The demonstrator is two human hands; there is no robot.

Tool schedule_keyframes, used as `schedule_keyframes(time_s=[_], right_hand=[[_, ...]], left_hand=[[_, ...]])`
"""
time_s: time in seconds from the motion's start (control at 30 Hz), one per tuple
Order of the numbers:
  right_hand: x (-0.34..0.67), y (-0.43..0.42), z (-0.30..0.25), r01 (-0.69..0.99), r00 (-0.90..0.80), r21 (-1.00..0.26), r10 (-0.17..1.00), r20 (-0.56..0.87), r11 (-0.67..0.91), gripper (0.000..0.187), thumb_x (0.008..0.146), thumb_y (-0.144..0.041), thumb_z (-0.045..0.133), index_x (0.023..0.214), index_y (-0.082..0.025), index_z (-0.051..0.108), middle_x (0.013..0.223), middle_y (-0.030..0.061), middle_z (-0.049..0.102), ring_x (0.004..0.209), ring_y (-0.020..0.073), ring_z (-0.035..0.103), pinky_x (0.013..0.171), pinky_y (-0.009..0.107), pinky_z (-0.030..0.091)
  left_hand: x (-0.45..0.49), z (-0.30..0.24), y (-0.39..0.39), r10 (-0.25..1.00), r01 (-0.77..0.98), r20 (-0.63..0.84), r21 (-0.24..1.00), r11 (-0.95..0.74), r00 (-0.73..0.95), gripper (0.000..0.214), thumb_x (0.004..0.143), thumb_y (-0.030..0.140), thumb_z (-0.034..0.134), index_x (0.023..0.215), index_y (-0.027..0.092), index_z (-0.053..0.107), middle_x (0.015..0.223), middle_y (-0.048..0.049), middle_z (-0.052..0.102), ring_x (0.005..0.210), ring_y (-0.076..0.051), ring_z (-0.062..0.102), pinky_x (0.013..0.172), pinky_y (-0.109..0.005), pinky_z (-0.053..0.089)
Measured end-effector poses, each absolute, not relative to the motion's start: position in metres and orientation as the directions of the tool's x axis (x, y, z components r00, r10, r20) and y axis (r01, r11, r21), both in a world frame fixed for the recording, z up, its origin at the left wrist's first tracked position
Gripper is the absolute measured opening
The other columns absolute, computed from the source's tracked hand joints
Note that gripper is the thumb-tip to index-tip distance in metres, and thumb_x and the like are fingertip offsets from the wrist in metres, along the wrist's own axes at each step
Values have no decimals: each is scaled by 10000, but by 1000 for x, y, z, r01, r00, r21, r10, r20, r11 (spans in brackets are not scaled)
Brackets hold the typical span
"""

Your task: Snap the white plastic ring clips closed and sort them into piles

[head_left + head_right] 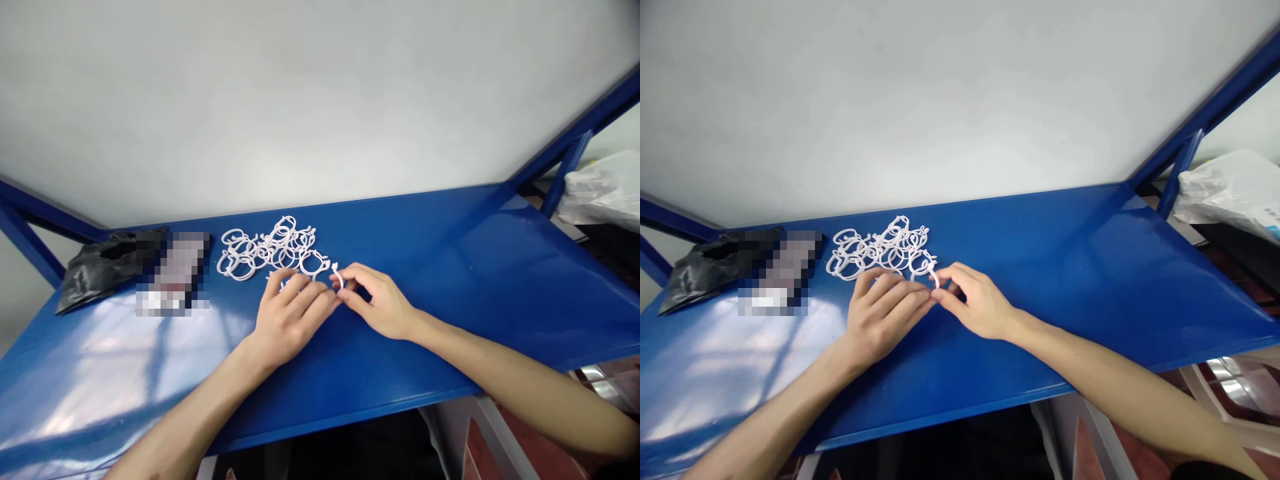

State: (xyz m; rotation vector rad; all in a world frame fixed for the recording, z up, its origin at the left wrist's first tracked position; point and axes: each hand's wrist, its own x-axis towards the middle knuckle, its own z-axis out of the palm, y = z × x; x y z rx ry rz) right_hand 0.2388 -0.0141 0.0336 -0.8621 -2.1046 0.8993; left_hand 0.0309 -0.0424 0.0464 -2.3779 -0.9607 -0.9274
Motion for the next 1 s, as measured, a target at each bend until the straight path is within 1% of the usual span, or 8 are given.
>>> schedule_keyframes(time_s=[0.17, 0.33, 0.47, 0.57, 0.67, 0.73, 0.9, 1.0], right_hand=[[234, -21, 33, 227, -467, -857, 824, 321, 463, 109, 985, -280, 581, 1037, -203, 639, 855, 7, 647, 726, 132, 630, 721, 287, 541], [235, -14, 30, 166, -349, -908, 884, 311, 385, 136, 983, -306, 592, 1028, -203, 669, 911, 31, 674, 776, 140, 675, 706, 276, 586], [237, -8, 30, 138, -320, -915, 891, 321, 379, 194, 973, -343, 618, 1069, -197, 703, 959, 42, 670, 723, 129, 692, 677, 282, 621], [239, -8, 30, 191, -363, -869, 855, 369, 456, 198, 988, -322, 595, 1083, -198, 715, 981, 51, 688, 740, 131, 697, 690, 287, 623], [240, -9, 29, 244, -440, -773, 777, 450, 586, 194, 1005, -285, 569, 1120, -216, 709, 1015, 60, 717, 807, 146, 694, 735, 304, 612], [240, -11, 29, 250, -475, -732, 739, 478, 634, 194, 1008, -277, 573, 1143, -225, 701, 1027, 59, 731, 837, 154, 694, 749, 308, 603], [242, -12, 32, 260, -470, -737, 748, 468, 624, 172, 988, -289, 622, 1130, -230, 699, 998, 32, 759, 838, 154, 724, 772, 295, 600], [244, -12, 33, 274, -427, -723, 754, 500, 634, 176, 974, -256, 642, 1142, -233, 687, 1022, 25, 768, 876, 158, 739, 807, 291, 601]], left_hand=[[31, 43, -44, 460, 687, 684, -82, -722, 566, 95, 929, 140, 642, 954, 230, 629, 918, 0, 754, 769, -167, 610, 755, -355, 438], [29, 36, -41, 460, 614, 695, 33, -788, 552, 193, 892, 126, 686, 1056, 204, 621, 999, -39, 740, 840, -176, 641, 752, -326, 503], [32, 32, -41, 610, 699, 731, 262, -665, 306, 229, 908, 173, 675, 1119, 198, 590, 1019, -64, 698, 891, -175, 676, 778, -307, 551], [32, 29, -39, 729, 723, 644, 389, -571, 230, 200, 944, 237, 645, 1135, 203, 597, 994, -50, 704, 838, -156, 684, 773, -297, 562], [31, 28, -35, 744, 675, 600, 420, -607, 294, 64, 983, 230, 587, 1024, 207, 631, 905, -23, 722, 794, -142, 676, 747, -279, 550], [29, 28, -34, 736, 654, 600, 425, -626, 314, 86, 997, 201, 559, 970, 203, 641, 885, -18, 732, 780, -135, 661, 737, -269, 534], [30, 32, -35, 723, 652, 611, 411, -637, 321, 71, 983, 237, 602, 982, 201, 663, 862, -6, 741, 736, -135, 630, 713, -269, 505], [32, 34, -36, 743, 620, 599, 470, -628, 298, 87, 978, 261, 614, 962, 199, 673, 827, 0, 722, 732, -126, 638, 686, -244, 504]])
